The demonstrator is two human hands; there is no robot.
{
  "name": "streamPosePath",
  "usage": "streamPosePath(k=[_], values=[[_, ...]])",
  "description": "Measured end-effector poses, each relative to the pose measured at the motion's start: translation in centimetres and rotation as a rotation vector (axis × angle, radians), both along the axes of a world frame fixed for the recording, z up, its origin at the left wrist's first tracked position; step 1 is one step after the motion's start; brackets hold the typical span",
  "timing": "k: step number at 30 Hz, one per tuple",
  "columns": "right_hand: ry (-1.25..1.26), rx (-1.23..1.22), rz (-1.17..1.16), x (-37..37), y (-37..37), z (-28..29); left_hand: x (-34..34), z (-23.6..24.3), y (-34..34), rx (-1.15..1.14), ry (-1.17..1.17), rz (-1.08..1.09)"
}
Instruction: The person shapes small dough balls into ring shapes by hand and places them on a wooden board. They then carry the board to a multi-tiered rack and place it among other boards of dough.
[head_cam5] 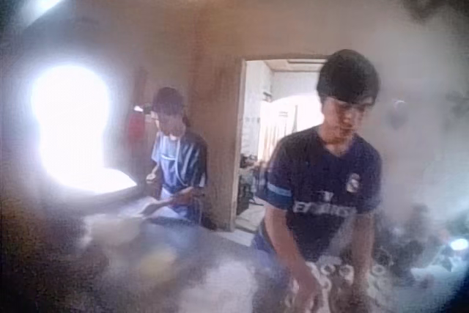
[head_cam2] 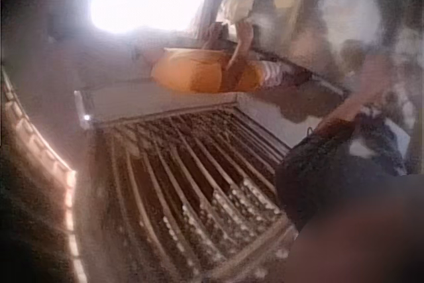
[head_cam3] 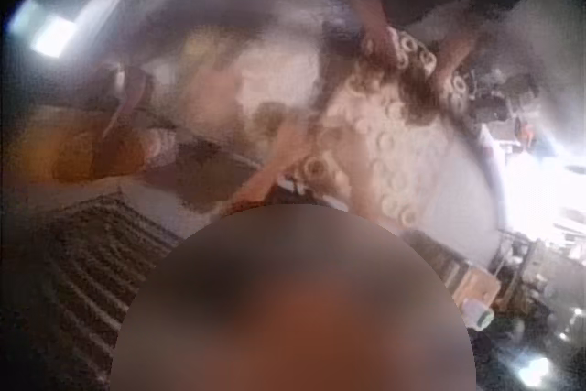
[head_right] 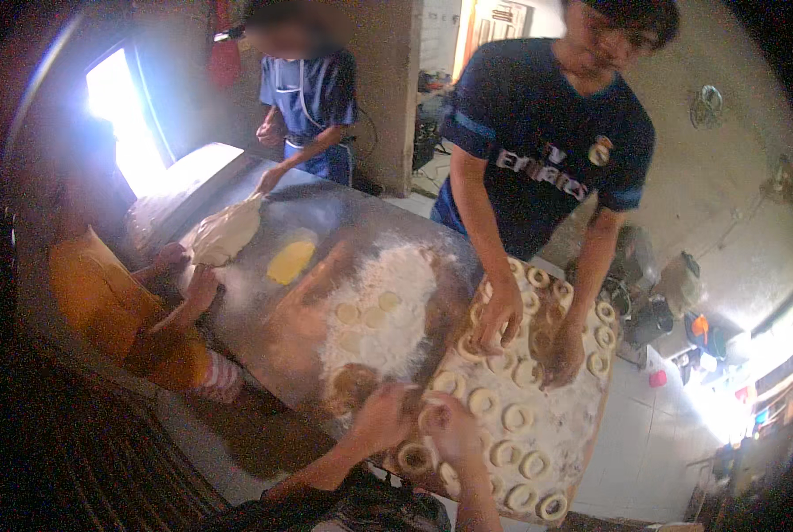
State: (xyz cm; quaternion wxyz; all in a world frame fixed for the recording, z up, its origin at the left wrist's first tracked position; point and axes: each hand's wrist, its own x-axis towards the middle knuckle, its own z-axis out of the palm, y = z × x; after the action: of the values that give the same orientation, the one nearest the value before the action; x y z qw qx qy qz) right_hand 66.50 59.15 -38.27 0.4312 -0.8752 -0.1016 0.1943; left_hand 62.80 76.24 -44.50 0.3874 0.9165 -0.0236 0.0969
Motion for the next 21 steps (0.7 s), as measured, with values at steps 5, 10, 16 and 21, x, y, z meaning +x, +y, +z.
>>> streamPosePath(k=[5, 10, 16, 21], values=[[-0.368, -0.145, 0.622, 3.1, 15.0, -6.9, -4.0, -3.8, 12.8, -0.114, 0.276, 0.316], [-0.571, -0.409, 0.797, 5.1, 18.0, -7.2, -5.0, -3.7, 15.9, -0.194, 0.277, 0.313], [0.184, 0.166, 0.232, 5.4, 15.9, -5.5, -1.9, -2.5, 16.0, -0.383, 0.234, 0.143], [0.206, 0.537, 0.043, 4.4, 13.7, -5.7, 0.2, 2.0, 15.5, -0.480, 0.250, 0.088]])
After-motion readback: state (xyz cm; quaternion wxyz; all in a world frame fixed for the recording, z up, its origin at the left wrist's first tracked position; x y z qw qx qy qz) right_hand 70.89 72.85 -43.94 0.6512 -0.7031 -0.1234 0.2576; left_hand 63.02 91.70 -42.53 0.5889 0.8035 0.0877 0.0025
